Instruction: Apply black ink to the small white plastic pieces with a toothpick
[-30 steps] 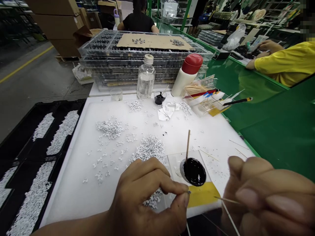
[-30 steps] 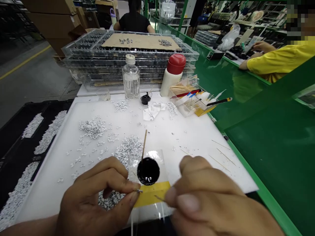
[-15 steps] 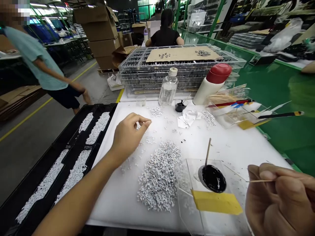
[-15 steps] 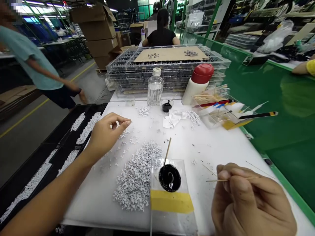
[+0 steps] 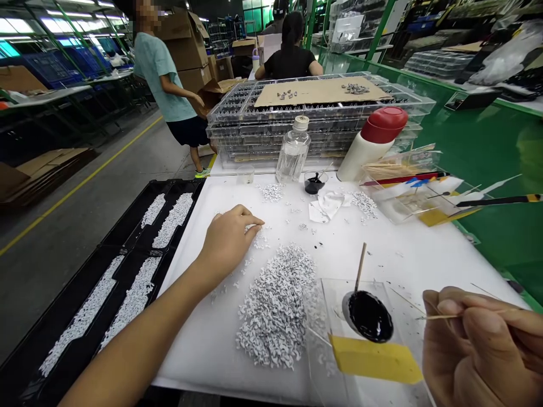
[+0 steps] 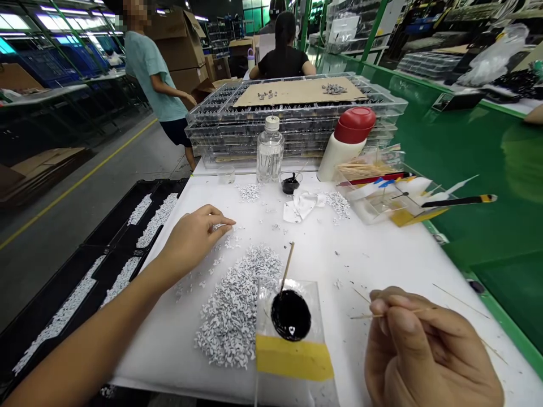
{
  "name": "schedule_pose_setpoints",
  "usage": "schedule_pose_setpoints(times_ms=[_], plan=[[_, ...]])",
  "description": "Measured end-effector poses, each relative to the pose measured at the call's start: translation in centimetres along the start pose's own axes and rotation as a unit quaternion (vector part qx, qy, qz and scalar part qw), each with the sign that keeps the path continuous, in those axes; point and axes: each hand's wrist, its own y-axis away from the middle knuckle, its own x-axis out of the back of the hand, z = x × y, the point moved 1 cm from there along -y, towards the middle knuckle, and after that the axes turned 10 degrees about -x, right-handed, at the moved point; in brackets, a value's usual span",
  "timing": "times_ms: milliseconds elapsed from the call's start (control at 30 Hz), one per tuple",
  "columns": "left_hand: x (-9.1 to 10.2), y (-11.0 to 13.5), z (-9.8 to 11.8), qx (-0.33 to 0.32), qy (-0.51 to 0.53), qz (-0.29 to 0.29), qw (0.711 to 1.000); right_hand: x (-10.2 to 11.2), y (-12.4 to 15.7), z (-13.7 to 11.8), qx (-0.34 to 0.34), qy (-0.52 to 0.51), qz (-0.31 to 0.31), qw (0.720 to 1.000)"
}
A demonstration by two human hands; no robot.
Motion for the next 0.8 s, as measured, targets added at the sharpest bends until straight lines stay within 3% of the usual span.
schedule_pose_setpoints(times_ms=[267,467,567,667,800], plan=[[-2.1,0.7,2.2,-0.086,0.023,-0.064,0.994,0.3,0.7,0.3,-0.003,0.005,-0.028,1.0],[-3.2,0.6,1.9,-0.107,0.033,-0.052,0.992,0.2,0.5,0.5,0.016,-0.006,-0.062,0.998],[-2.9,1.0,1.9,-0.117,0.058,-0.011,0.991,-0.1,0.7,0.2,0.034,-0.01,-0.103,0.994],[-1.6,2.0,2.7,-0.132,0.103,0.072,0.983,-0.2,1.1,-0.6,0.052,-0.007,-0.125,0.991],[0.3,4.5,4.9,-0.175,0.192,0.19,0.947,-0.1,1.6,-1.9,0.079,0.003,-0.121,0.989]])
